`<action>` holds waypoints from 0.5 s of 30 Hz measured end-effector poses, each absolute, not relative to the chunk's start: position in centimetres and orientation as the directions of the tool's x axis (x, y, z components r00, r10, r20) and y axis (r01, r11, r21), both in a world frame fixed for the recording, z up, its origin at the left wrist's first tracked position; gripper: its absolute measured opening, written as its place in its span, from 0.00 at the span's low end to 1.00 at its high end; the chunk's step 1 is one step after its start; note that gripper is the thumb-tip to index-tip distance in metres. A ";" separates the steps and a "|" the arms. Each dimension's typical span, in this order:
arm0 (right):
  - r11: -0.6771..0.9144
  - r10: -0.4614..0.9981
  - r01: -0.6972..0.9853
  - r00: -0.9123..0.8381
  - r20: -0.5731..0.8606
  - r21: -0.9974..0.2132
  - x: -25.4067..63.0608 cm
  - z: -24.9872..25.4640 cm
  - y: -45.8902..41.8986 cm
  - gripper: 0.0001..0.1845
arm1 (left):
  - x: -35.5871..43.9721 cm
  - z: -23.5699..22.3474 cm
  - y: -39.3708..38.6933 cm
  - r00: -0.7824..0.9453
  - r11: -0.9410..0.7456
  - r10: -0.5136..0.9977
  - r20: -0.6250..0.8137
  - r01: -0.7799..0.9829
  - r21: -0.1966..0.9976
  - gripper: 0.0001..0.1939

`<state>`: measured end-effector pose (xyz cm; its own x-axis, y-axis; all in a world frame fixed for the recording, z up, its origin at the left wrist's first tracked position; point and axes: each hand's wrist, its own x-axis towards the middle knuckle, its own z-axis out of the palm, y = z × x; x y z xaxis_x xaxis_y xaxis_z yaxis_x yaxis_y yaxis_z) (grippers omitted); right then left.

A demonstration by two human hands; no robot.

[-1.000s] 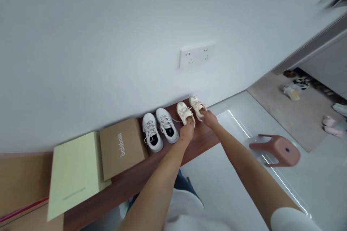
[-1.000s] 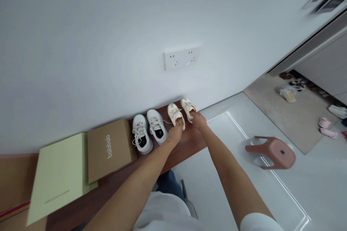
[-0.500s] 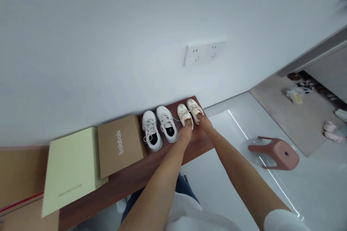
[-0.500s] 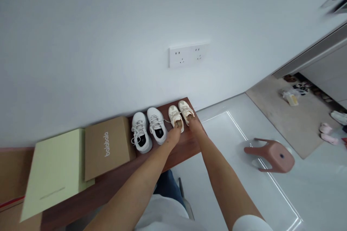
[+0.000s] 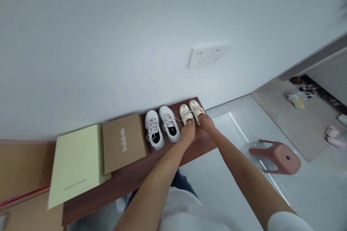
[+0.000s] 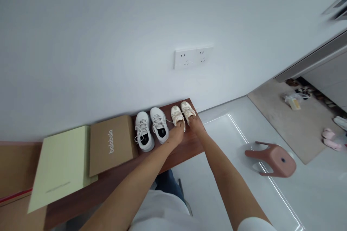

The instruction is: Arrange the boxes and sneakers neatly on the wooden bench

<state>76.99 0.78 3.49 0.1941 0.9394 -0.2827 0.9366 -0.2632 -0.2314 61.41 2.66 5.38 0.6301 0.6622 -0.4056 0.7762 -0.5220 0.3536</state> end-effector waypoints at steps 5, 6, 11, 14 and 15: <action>-0.232 0.967 0.900 0.171 -0.190 -0.369 75.4 4.2 0.3 0.15 | 57.4 6.8 0.9 0.736 -0.531 0.591 -0.330 0.663 0.527 0.19; -0.233 0.969 0.879 0.174 -0.176 -0.417 74.8 4.1 -0.1 0.15 | 55.9 6.8 0.3 0.744 -0.522 0.585 -0.323 0.650 0.552 0.17; -0.263 0.965 0.743 0.204 -0.166 -0.616 70.4 2.9 -2.2 0.14 | 48.3 6.8 -1.7 0.588 -0.340 0.690 -0.421 0.778 0.529 0.16; -0.218 0.976 0.735 0.157 -0.151 -0.642 67.8 2.5 -1.1 0.15 | 47.0 7.0 -0.7 0.437 -0.240 0.815 -0.380 0.852 0.465 0.16; -0.190 0.982 0.756 0.133 -0.138 -0.627 67.2 2.5 -0.2 0.17 | 47.3 7.1 0.1 0.394 -0.217 0.852 -0.344 0.865 0.452 0.16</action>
